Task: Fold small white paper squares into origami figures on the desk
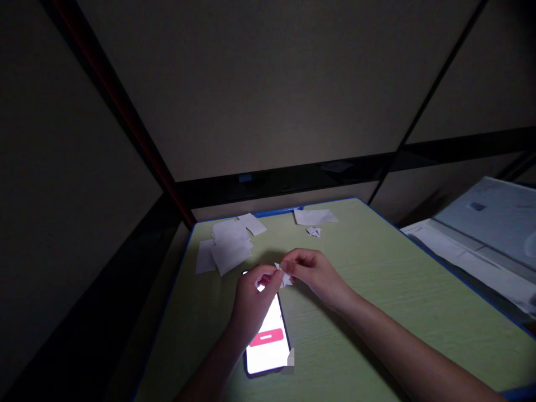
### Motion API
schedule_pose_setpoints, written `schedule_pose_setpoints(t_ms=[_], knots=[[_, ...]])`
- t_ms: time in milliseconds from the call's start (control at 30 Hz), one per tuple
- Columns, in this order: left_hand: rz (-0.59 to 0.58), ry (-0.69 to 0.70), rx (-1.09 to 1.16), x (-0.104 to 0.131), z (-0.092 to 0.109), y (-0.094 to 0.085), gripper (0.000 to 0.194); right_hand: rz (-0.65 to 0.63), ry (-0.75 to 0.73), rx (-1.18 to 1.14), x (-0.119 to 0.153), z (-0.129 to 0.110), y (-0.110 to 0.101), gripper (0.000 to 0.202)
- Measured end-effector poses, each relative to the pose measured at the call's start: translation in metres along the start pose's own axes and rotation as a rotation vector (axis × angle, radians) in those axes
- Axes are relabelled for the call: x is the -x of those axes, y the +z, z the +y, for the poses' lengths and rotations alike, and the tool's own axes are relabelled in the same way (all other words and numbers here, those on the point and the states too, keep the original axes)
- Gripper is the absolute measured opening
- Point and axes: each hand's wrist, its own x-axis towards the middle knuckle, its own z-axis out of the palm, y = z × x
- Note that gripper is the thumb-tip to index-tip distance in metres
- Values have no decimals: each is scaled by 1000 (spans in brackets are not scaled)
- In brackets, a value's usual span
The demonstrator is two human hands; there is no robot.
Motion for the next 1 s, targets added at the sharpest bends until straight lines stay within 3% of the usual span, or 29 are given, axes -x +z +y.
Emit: schedule_pose_setpoints(t_ms=[500, 700, 1000], knots=[[36, -66, 61, -1, 2, 1, 19, 38, -83, -88, 3, 4, 11, 15], [49, -67, 61, 0, 4, 1, 19, 37, -35, -157, 4, 9, 14, 16], [35, -62, 63, 1, 6, 3, 14, 66, -98, -82, 5, 5, 16, 13]])
